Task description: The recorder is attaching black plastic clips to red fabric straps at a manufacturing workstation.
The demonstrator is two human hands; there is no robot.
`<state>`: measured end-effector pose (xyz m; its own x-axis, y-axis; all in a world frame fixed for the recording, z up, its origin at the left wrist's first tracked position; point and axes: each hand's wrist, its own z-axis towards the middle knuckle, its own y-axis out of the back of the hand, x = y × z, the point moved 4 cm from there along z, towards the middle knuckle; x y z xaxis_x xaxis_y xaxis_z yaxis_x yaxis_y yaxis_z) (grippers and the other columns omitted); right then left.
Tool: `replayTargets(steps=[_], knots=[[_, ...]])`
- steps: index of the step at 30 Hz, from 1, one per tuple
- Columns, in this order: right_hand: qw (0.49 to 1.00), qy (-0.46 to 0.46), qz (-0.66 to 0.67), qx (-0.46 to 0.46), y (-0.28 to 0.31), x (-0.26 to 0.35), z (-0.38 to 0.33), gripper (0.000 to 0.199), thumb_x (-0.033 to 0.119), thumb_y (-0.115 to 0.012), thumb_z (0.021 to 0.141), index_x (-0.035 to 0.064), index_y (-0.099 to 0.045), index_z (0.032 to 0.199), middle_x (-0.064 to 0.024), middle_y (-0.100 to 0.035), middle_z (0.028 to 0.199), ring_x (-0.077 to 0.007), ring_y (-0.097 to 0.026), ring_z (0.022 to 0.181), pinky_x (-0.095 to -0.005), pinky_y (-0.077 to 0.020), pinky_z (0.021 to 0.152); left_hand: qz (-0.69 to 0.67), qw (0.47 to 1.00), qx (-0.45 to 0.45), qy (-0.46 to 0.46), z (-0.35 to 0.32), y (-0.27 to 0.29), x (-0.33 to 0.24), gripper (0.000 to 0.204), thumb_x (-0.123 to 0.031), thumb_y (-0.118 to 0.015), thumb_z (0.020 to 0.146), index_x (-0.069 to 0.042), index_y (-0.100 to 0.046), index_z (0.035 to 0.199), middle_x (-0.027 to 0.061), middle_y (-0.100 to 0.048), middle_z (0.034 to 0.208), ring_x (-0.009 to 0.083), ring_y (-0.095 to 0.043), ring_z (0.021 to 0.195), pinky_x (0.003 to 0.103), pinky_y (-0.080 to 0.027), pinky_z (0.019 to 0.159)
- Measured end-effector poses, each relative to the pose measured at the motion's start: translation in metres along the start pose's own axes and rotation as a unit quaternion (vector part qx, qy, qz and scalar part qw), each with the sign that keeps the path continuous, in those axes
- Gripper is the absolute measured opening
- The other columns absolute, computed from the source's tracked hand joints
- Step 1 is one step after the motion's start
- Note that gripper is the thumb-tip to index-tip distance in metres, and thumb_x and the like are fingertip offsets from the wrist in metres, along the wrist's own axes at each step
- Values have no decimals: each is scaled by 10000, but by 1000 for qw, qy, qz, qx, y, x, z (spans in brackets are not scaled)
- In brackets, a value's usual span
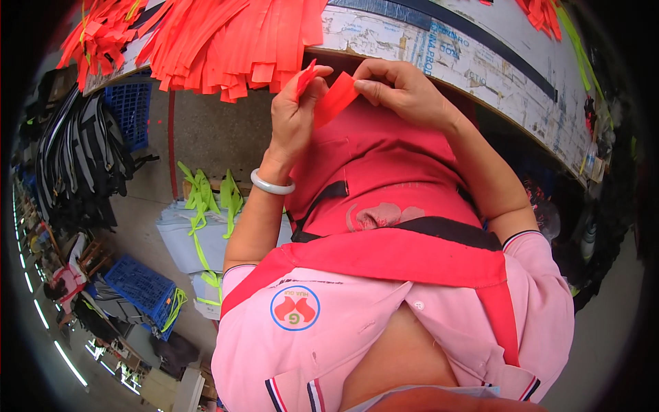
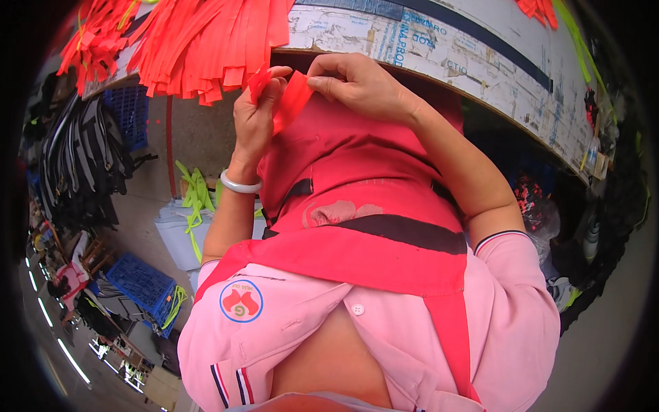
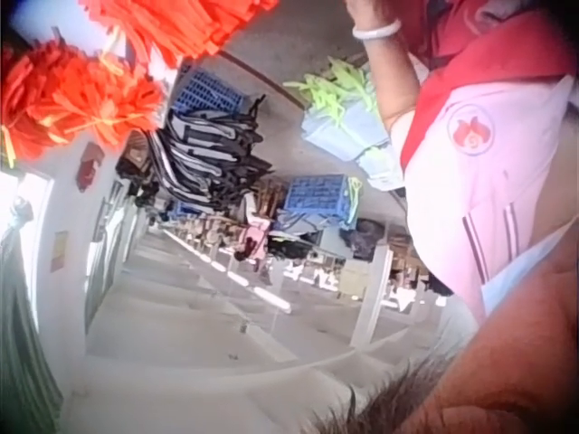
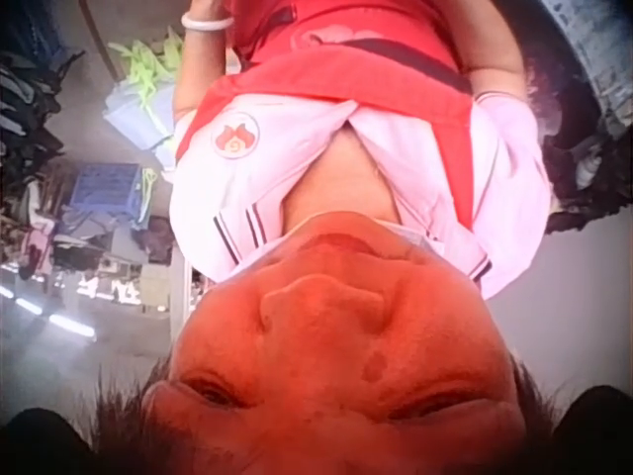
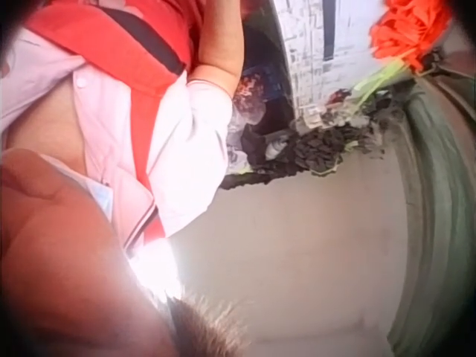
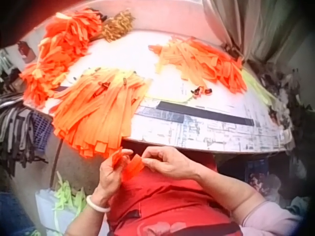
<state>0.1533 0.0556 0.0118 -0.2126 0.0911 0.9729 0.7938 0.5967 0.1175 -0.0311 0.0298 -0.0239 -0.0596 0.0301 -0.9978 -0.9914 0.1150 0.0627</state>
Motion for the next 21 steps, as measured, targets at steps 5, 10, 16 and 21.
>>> replayTargets(steps=[5, 10, 16, 21], knots=[[995, 56, -82, 12, -7, 2, -6, 191, 177, -545, 954, -11, -582, 939, -46, -502, 681, -93, -452, 656, -277, -412, 601, -99, 984, 96, 115, 2, -12, -14, 107, -103, -664, 891, -7, -673, 939, -40, -594, 744, 31, -515, 678, 192, -430, 611], [988, 79, -132, 6, -12, 1, -9, 197, 182, -561, 929, -13, -586, 913, -34, -493, 654, -91, -441, 634, -288, -402, 580, -126, 981, 102, 107, -3, -15, -2, 64, -60, -657, 883, -1, -663, 910, -22, -609, 762, 53, -537, 664, 217, -431, 580], [987, -93, 124, -43, -18, -25, -9, 181, 160, -525, 884, 21, -611, 805, 65, -490, 640, -27, -391, 558, -220, -296, 493, 181, 969, 46, -163, -5, -23, -13, 57, -32, -667, 839, 5, -651, 880, 84, -585, 735, 151, -567, 639, 255, -446, 577], [955, -191, 224, -32, -40, -60, -9, 122, 178, -568, 888, 88, -599, 812, 93, -420, 611, -7, -313, 497, -209, -238, 435, 158, 958, 27, -237, -10, -38, -32, 74, -69, -660, 869, 2, -645, 884, 64, -595, 732, 131, -562, 644, 236, -438, 576]])
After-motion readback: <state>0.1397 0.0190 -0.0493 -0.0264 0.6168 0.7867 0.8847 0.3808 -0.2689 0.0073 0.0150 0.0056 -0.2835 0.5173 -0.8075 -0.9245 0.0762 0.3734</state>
